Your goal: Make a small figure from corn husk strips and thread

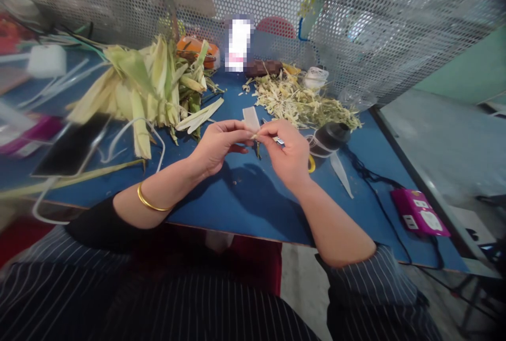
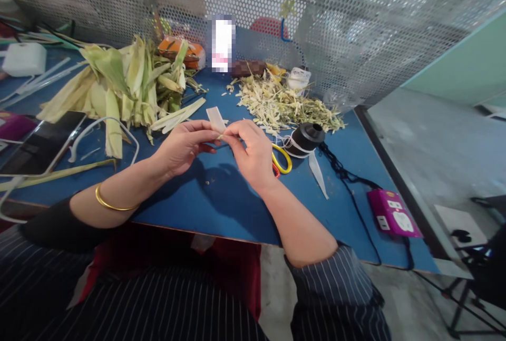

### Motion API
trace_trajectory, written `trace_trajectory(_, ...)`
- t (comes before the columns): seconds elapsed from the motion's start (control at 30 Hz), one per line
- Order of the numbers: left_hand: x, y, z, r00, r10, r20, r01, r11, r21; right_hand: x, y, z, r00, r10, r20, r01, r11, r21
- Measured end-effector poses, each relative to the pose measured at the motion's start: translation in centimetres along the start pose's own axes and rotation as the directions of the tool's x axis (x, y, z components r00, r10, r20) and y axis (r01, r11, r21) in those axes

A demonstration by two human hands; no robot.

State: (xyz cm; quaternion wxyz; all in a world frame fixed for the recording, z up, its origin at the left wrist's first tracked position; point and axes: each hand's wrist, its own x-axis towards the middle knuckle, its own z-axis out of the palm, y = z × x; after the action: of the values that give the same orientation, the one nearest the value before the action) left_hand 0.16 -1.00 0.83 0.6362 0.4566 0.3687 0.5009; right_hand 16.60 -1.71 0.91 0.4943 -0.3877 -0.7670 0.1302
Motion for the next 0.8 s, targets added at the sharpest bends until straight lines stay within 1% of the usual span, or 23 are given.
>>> trace_trajectory(0.07, -0.01, -0.07, 0.07, 0.996, 0.08, -0.031, -0.078, 0.994, 0.07, -0.06, -0.01, 0.02, 1.0, 0.028, 0.001, -0.028, 1.0, -0.008)
trace_trajectory(0.17, -0.03, -0.09, 0.28, 0.98, 0.191, -0.062, -0.176, 0.966, 0.188, -0.17, 0.05, 0.09, 0.998, 0.062, -0.023, -0.063, 0.998, -0.03)
trace_trajectory(0.27, 0.01, -0.13, 0.43, 0.971, 0.23, -0.063, -0.208, 0.945, 0.253, -0.26, 0.19, 0.23, 0.993, 0.095, -0.073, -0.097, 0.995, -0.031)
trace_trajectory(0.33, 0.04, -0.19, 0.43, 0.971, 0.233, -0.053, -0.212, 0.942, 0.259, -0.29, 0.31, 0.34, 0.987, 0.123, -0.1, -0.122, 0.992, 0.014)
trace_trajectory(0.43, 0.06, -0.27, 0.34, 0.971, 0.237, -0.014, -0.226, 0.94, 0.258, -0.34, 0.48, 0.46, 0.982, 0.16, -0.099, -0.151, 0.984, 0.089)
trace_trajectory(0.53, 0.05, -0.29, 0.32, 0.971, 0.238, 0.013, -0.232, 0.932, 0.277, -0.43, 0.62, 0.53, 0.98, 0.178, -0.088, -0.169, 0.98, 0.101)
trace_trajectory(0.6, 0.03, -0.24, 0.35, 0.973, 0.233, 0.006, -0.225, 0.933, 0.282, -0.48, 0.69, 0.56, 0.979, 0.186, -0.087, -0.177, 0.979, 0.104)
trace_trajectory(0.7, 0.0, -0.09, 0.3, 0.985, 0.173, -0.004, -0.167, 0.956, 0.242, -0.45, 0.76, 0.52, 0.982, 0.174, -0.076, -0.166, 0.98, 0.108)
trace_trajectory(0.8, 0.05, 0.06, 0.07, 0.997, 0.076, -0.012, -0.074, 0.987, 0.14, -0.27, 0.73, 0.31, 0.993, 0.101, -0.067, -0.093, 0.99, 0.108)
